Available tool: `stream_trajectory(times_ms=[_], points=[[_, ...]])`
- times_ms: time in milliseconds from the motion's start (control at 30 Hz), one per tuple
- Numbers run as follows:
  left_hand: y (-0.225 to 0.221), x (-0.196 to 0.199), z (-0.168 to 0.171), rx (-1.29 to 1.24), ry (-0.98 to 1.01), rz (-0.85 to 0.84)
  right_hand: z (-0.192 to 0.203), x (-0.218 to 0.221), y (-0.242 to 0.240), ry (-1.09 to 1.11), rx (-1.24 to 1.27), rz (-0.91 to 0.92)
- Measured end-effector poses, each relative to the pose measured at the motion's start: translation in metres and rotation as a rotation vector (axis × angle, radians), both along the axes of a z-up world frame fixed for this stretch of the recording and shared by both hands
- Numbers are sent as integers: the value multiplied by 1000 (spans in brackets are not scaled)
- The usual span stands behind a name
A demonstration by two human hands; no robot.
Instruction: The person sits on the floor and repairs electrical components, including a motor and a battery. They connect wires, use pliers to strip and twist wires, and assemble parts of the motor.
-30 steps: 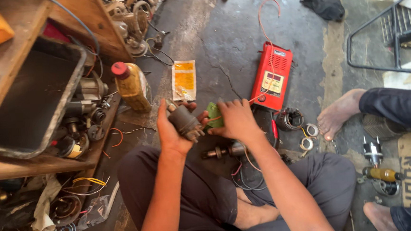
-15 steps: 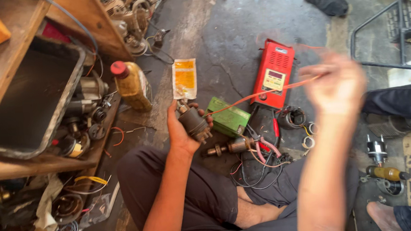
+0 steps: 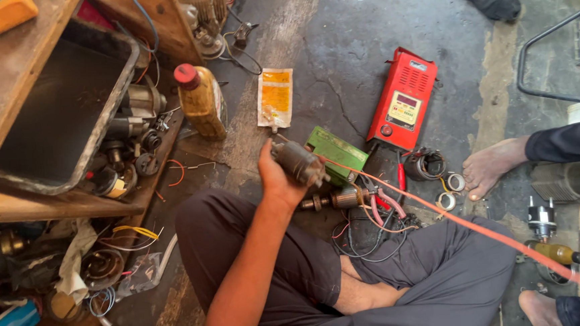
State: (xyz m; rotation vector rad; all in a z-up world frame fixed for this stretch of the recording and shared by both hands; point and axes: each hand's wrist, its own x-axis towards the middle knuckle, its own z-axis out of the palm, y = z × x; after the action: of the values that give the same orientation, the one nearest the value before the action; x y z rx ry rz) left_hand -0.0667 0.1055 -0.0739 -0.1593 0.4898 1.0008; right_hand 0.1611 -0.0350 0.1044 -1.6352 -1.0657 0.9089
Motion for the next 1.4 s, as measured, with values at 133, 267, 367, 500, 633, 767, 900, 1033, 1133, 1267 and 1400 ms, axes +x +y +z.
stream_trajectory(times_ms=[133, 267, 367, 500, 633, 767, 900, 1033, 1133, 1267, 1400], points=[[-5, -2, -6, 23, -30, -25, -49, -29, 57, -220, -100, 169], [-8, 2, -5, -29, -68, 24, -80, -56, 96, -407, -145, 265], [-10, 8, -2, -68, -67, 43, -84, -56, 97, -505, -168, 280], [-11, 15, -8, -57, -88, 42, -72, -39, 60, -551, -122, 281], [-9, 12, -17, -39, -86, 39, -41, -11, -11, -585, -2, 164], [-9, 4, -18, -58, -20, 29, -2, 31, -111, -697, -96, -62], [-11, 4, -11, -30, 29, 121, -7, 46, -181, -697, -566, 22], [-18, 10, 8, -22, 85, 96, -42, 19, -190, -277, -734, 702], [-18, 31, 36, -24, 317, 89, -52, -19, -190, -172, -360, 830], [-9, 42, 69, 240, 244, 11, -57, -37, -188, -201, -235, 883], [8, 80, 82, 235, 188, -75, -41, -38, -189, -146, -316, 671]])
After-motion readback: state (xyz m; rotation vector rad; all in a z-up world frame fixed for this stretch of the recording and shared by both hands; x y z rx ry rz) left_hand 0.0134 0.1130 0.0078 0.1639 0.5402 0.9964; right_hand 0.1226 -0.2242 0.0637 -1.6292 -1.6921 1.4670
